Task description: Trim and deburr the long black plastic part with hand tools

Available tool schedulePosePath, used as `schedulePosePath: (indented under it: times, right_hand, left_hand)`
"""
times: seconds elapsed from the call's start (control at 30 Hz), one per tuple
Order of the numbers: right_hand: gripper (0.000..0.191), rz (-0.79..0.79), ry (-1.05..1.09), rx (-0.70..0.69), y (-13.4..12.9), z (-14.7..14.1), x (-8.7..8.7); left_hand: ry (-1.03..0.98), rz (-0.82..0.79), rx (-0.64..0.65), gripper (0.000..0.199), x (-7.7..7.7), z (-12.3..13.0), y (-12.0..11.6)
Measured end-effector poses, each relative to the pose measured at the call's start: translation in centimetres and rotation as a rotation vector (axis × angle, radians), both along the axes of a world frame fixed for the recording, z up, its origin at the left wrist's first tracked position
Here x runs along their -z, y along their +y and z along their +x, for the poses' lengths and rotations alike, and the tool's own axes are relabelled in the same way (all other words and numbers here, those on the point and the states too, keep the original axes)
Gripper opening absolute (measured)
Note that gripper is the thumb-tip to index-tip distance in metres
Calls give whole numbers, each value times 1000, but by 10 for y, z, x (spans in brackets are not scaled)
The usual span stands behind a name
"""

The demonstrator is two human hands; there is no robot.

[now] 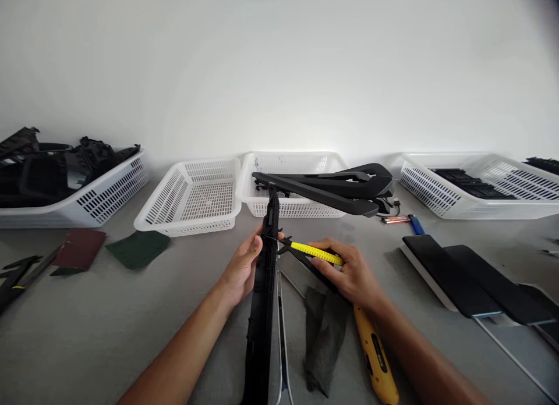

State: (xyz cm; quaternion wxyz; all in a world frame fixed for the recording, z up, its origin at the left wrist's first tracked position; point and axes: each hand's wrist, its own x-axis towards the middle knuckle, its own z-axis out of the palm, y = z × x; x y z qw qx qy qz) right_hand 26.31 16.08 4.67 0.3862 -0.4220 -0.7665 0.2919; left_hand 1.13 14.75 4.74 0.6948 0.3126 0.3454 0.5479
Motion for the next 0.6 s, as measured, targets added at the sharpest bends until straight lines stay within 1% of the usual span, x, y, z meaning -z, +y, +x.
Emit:
schedulePosePath:
  times: [0.13,0.2,0.33,0.5,0.6]
  right_hand:
    - [23,17,-11,8,0,1,-1]
    - [25,25,-11,26,0,1,-1]
    - [28,19,-21,19,-1,-2,-1]
    - [26,37,-26,-16,-4,-3,-4]
    - [25,50,-12,11,-4,-3,-4]
  left_hand:
    - [-11,-6,28,77,1,0,0]
    - [-11,-2,33,77,1,0,1]
    - [-6,1,14,76,0,0,1]
    - [-16,7,-23,70,-1,1,0]
    - [-13,1,-14,70,-1,0,0]
